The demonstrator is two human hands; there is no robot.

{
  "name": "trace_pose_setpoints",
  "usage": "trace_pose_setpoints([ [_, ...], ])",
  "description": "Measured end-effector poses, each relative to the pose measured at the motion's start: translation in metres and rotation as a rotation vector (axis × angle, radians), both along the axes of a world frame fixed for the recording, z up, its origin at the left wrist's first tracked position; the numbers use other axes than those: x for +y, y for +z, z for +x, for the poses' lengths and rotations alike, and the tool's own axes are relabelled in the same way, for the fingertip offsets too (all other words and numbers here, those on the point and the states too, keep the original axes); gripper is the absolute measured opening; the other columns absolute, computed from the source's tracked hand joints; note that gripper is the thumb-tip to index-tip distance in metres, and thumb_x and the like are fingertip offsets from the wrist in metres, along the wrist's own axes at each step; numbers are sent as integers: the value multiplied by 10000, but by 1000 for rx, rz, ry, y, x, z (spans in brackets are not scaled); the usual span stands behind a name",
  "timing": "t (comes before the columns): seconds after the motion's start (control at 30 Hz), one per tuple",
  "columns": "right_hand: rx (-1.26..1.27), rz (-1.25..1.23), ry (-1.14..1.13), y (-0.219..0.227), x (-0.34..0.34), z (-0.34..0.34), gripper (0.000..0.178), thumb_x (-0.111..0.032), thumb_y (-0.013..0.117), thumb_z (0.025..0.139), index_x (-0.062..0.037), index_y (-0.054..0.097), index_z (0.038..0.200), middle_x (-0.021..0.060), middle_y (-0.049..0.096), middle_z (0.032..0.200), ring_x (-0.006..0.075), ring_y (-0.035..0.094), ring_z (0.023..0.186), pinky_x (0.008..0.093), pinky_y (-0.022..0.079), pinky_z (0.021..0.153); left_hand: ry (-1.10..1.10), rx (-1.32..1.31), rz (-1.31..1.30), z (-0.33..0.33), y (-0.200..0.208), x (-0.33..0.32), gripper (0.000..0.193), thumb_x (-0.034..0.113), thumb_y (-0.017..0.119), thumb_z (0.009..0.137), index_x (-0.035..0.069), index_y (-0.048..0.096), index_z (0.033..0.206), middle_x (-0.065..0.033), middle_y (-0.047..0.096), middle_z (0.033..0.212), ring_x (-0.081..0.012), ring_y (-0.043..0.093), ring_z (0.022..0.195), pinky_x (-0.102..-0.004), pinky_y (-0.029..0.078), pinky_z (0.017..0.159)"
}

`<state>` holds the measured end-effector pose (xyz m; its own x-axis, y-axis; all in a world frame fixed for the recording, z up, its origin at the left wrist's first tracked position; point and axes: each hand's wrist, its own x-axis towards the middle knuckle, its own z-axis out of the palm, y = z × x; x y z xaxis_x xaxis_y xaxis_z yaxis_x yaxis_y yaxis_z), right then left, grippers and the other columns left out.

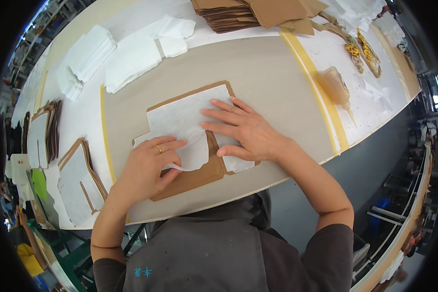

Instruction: Apply adhesive from a nozzle bottle onto a custom-cut piece of brown leather backing and press structural white linings onto the surface.

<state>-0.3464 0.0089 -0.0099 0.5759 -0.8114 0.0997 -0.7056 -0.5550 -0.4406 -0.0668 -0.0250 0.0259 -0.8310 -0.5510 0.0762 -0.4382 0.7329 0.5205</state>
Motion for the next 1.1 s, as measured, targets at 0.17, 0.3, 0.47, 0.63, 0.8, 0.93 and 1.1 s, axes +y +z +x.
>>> trace_pose_setpoints([
  [0.17, 142, -86, 29, 9, 2, 3, 664, -579, 551, 844, -165, 496, 1362, 66, 394, 1475, 268, 302, 1401, 486, 204, 1154, 2, -38, -93, -3, 1, 7, 122, 86, 702, 729, 89, 592, 782, -43, 652, 1191, -269, 568, 1166, -401, 474, 908],
  [0.3, 212, -121, 40, 13, 0, 3, 673, -577, 566, 834, -173, 491, 1367, 63, 398, 1471, 262, 328, 1385, 482, 208, 1153, 4, -49, -34, -1, 4, 3, 119, 71, 687, 733, 86, 578, 779, -49, 656, 1176, -266, 579, 1158, -403, 474, 906],
  [0.47, 189, -85, 30, 13, -1, 2, 697, -587, 576, 824, -180, 474, 1381, 66, 394, 1472, 262, 330, 1383, 490, 208, 1149, -6, -45, 9, -1, 10, 0, 127, 67, 682, 733, 77, 560, 767, -58, 658, 1160, -268, 590, 1142, -405, 479, 895],
  [0.63, 193, -62, 28, 16, 1, 4, 718, -601, 573, 817, -179, 467, 1389, 78, 362, 1491, 287, 302, 1396, 512, 200, 1146, -47, -69, -82, -2, 9, 3, 125, 64, 680, 729, 74, 561, 765, -61, 645, 1186, -269, 581, 1153, -404, 482, 891],
  [0.8, 228, -82, 52, 21, 3, 8, 751, -617, 572, 810, -164, 455, 1397, 97, 333, 1507, 311, 275, 1407, 536, 188, 1143, -62, -122, -90, 2, 8, 8, 147, 80, 692, 731, 81, 578, 824, -69, 610, 1247, -271, 569, 1163, -408, 476, 901],
  [0.93, 146, 18, 119, 37, -4, 27, 866, -654, 574, 793, -111, 381, 1438, 103, 298, 1530, 311, 241, 1425, 545, 157, 1149, -5, -70, 80, 11, 14, 14, 499, 193, 750, 737, 64, 562, 1182, -118, 494, 1386, -305, 505, 1243, -425, 443, 980],
  [1.1, 92, 160, 312, 37, -1, 51, 1037, -756, 534, 738, -72, 295, 1480, 95, 270, 1549, 293, 197, 1448, 551, 97, 1154, 33, -101, 50, 55, 2, 25, 858, 376, 755, 742, 15, 367, 1415, -156, 344, 1495, -328, 329, 1381, -473, 279, 1119],
])
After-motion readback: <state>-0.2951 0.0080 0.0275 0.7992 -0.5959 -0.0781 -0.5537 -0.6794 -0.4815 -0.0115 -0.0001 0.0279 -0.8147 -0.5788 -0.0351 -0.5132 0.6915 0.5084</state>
